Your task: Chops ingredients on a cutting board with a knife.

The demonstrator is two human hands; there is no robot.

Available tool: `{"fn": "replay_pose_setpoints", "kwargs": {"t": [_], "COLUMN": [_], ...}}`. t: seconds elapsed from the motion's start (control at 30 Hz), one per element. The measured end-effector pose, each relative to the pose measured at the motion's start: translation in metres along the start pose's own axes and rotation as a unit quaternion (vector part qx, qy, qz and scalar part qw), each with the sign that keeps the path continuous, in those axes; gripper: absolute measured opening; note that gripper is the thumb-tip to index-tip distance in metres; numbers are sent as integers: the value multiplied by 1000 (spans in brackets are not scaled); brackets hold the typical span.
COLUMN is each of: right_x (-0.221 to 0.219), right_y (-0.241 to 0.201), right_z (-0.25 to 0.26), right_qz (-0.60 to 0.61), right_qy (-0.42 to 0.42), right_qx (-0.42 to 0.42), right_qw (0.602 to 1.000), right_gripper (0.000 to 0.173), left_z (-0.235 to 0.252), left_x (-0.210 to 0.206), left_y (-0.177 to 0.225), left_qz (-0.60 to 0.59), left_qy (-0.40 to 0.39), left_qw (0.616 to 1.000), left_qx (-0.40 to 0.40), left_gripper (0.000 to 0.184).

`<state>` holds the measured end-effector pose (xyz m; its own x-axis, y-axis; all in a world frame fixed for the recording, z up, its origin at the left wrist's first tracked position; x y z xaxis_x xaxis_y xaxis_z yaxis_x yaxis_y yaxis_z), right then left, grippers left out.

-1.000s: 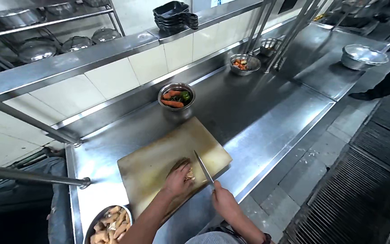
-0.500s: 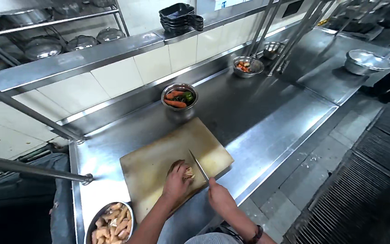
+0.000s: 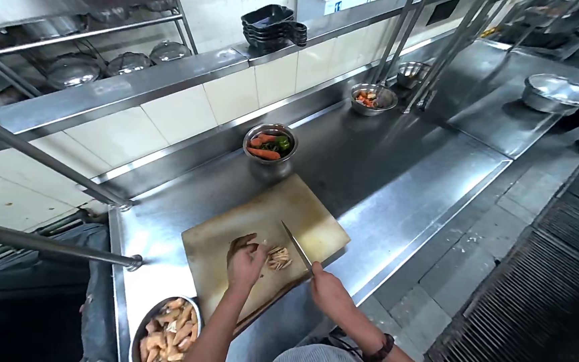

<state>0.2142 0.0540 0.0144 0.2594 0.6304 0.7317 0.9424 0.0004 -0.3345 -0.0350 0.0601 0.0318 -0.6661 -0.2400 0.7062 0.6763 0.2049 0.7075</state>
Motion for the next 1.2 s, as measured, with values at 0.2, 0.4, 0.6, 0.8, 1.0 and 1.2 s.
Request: {"fn": "replay_pose_setpoints", "kwargs": {"t": [0.2,0.4,0.6,0.8,1.0,1.2], "right_x": [1,3,6,30,2,18], "right_y": [-4,-21,-33,-51,-43,-49], "right_z": [-5,-8,-6,-27,-8,-26], "right_qz": [-14,-42,-74,-117,-114,-127], "right_qy": [-4,-12,-23,-41,-5,-43], "right_qx": [13,14,0,-10,-3,-18], "right_qw": [1000,999,997,992,993,991], "right_gripper": [34,33,37,36,37,37], "left_z": [-3,-1,-5,-2,-6,-9], "left_x": [-29,-56,-58,-66,-68,-66], "left_y": [17,22,30,37,38,35], "left_qz": [52,119,122,129,135,108], "left_qy": [-172,-270,-274,-307,-301,-282], "left_qw": [979,950,950,933,938,948], "left_qx": [-93,-102,-90,-135,-109,-102], "left_gripper": [48,40,39,25,26,25]}}
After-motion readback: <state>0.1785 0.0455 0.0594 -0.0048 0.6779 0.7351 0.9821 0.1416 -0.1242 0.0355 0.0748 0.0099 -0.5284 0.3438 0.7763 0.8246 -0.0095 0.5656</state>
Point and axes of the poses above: each hand's wrist, its own z-axis towards the middle knuckle, its own x-axis out of the back of the hand, y = z × x, the point moved 6 cm from there along z, towards the middle knuckle, and after that the axes turned 1 degree about -z, right-handed, at the moved point
